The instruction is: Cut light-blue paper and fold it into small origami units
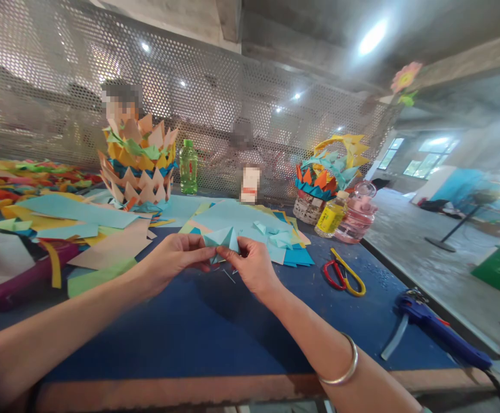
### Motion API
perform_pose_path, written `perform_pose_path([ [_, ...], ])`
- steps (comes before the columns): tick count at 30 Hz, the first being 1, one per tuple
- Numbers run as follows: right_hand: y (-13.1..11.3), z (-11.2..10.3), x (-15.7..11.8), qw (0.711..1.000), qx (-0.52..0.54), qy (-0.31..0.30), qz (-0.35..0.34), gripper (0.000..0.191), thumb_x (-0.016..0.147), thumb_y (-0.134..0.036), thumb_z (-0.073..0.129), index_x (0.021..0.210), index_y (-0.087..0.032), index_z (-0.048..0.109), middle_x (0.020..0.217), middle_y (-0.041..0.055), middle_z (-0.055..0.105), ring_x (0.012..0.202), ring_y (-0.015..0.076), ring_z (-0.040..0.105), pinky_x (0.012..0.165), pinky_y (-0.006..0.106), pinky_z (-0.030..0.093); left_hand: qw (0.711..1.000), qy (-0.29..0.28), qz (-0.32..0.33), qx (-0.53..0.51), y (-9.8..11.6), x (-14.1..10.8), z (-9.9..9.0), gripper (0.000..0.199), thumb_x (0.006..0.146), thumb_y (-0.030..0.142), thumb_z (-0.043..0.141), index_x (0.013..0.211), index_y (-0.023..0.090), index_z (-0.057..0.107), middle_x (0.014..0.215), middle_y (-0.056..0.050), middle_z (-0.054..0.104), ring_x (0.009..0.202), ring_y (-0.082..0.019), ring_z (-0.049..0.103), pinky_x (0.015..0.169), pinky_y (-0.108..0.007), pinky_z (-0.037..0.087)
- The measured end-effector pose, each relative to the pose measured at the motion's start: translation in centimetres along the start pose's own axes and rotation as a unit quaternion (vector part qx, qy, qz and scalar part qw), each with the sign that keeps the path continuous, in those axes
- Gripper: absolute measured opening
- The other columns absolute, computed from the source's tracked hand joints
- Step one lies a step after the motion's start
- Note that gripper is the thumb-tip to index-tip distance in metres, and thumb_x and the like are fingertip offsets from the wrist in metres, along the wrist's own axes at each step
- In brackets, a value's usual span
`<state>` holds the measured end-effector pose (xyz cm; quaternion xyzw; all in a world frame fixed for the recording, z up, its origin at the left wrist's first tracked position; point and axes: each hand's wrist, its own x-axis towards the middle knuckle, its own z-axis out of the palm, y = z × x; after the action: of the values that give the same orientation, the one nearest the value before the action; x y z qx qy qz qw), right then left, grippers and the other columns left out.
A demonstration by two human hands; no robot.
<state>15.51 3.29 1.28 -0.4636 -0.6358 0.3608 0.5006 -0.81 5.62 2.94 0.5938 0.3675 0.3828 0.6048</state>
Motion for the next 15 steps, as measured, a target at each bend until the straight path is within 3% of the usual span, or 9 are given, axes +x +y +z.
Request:
perform_pose_path([
  [15,-0.44,-0.07,-0.1,0.998,-0.005,0.063,0.002,0.031,0.075,-0.042,0.056,0.06,-0.017,0.048,0.052,-0.0048,0.041,0.05,0.0082,0.038,0.049,0.022,0.032,0.998,-0.057,-0.033,0.008,-0.26,-0.05,-0.06,0.027,0.068,0.037,0.067,0.076,0.012,0.067,0.076,-0.007,0.069,0.074,-0.015,0.063,0.066,-0.024,0.047],
])
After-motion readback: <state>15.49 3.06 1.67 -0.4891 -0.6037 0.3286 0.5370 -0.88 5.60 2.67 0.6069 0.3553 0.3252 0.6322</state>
